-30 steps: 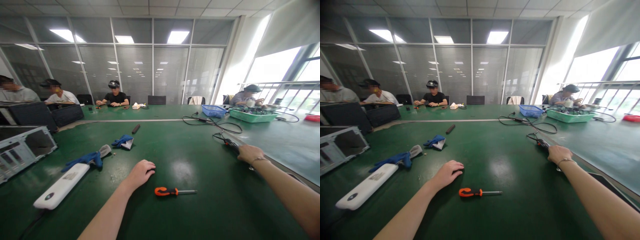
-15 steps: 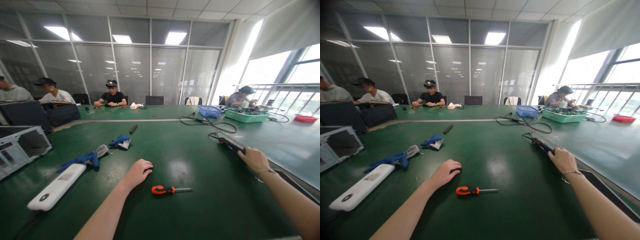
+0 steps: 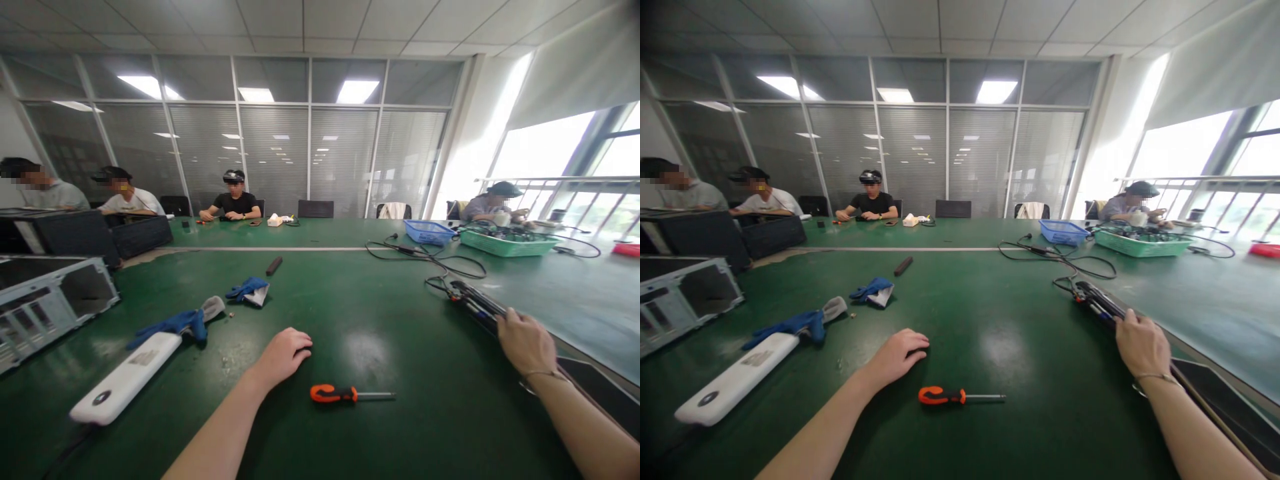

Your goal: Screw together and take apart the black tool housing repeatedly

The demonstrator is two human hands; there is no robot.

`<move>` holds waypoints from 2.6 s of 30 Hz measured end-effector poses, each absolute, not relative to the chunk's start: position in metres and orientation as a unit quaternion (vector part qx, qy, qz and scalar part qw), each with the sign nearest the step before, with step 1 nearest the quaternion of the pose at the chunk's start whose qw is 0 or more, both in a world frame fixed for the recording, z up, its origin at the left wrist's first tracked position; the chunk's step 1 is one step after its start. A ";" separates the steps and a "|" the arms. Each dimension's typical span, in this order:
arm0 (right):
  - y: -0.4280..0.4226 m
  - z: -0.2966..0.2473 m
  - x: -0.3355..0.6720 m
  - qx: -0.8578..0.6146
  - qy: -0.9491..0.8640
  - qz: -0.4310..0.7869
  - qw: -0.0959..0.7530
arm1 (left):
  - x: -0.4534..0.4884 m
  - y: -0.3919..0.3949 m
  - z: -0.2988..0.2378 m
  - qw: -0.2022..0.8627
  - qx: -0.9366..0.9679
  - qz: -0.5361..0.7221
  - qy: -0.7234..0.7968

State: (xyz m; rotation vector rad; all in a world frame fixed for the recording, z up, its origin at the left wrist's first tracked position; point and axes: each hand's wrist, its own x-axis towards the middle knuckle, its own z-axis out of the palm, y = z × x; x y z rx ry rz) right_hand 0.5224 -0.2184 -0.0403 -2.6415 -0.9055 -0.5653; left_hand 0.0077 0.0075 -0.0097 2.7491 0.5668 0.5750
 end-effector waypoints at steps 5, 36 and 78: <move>-0.213 -0.038 0.517 -0.900 -0.327 -0.267 0.113 | 0.008 0.005 -0.006 0.142 0.950 0.191 0.204; -0.108 -0.055 0.352 -0.708 -0.663 -0.120 0.214 | 0.007 0.003 -0.004 0.169 0.921 0.234 0.261; -0.126 -0.043 0.415 -0.837 -0.512 -0.131 0.142 | 0.010 -0.013 0.021 0.216 0.933 0.104 0.268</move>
